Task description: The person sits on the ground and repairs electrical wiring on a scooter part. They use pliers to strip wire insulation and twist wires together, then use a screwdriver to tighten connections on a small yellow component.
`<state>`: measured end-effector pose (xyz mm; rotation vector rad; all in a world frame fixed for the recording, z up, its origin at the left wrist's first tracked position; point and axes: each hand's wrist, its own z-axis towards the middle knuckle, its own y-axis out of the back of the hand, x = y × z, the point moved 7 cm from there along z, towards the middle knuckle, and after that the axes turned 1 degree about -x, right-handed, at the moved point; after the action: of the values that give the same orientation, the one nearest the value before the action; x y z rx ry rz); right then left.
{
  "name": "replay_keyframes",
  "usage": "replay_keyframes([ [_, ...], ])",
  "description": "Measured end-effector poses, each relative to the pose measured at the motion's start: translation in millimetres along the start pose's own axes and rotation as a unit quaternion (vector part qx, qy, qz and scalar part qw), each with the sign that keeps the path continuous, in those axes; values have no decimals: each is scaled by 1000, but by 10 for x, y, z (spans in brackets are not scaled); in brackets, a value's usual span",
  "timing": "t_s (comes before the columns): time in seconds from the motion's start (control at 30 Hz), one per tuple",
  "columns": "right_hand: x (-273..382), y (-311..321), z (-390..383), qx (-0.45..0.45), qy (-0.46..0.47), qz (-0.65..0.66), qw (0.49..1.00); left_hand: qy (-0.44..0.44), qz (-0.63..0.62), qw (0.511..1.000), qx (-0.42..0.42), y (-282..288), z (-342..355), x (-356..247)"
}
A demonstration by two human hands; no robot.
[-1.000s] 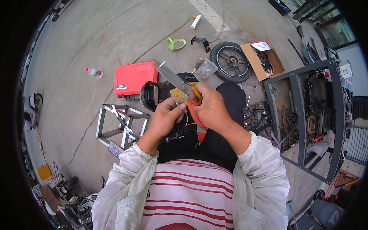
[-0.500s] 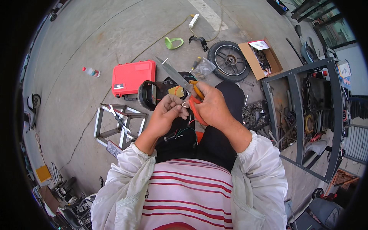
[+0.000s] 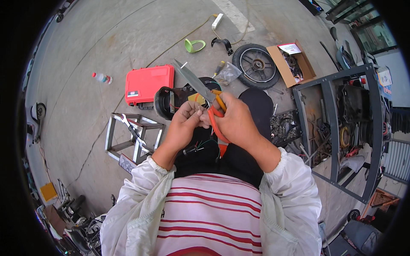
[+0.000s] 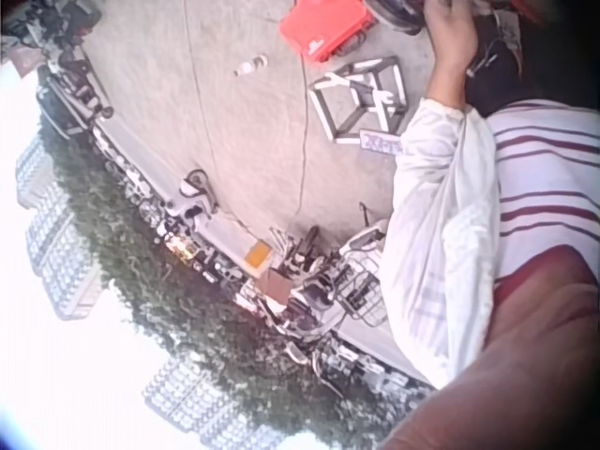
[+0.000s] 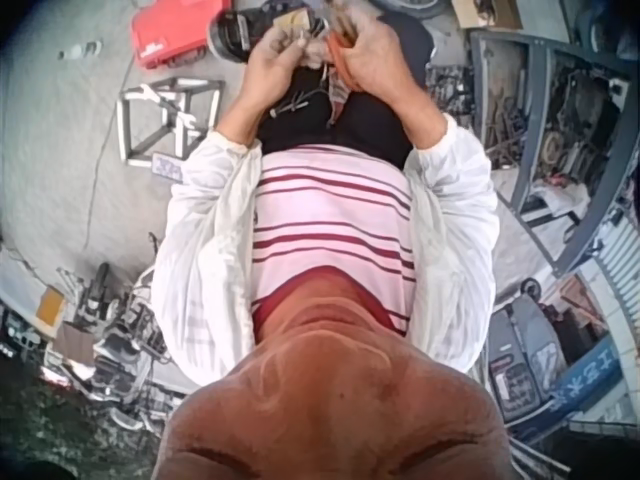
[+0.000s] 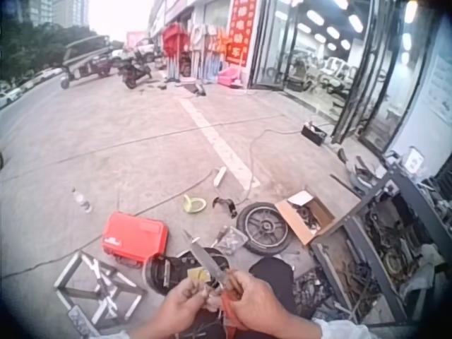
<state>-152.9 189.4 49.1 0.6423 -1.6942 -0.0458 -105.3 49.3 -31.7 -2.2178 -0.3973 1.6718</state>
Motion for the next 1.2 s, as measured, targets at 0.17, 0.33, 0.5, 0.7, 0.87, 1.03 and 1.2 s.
replay_keyframes([
  [0.17,82,4,-53,-32,53,-77,995,-1,-28,1000,-2,-26,-6,4],
  [0.33,19,37,17,-20,16,-87,996,-20,18,1000,14,9,-29,20],
  [0.5,-164,14,90,-30,15,-28,999,-23,77,997,5,11,-27,-2],
  [0.7,72,247,-15,-57,12,-137,989,16,54,996,-62,35,-29,-5],
  [0.87,124,591,-322,-12,9,-356,934,22,-25,995,-99,104,-9,-10],
  [1.03,7,622,-429,90,-55,-419,902,16,-62,992,-106,91,12,57],
  [1.2,-431,1200,-54,6,-102,-87,991,15,-65,994,-85,42,22,52],
])
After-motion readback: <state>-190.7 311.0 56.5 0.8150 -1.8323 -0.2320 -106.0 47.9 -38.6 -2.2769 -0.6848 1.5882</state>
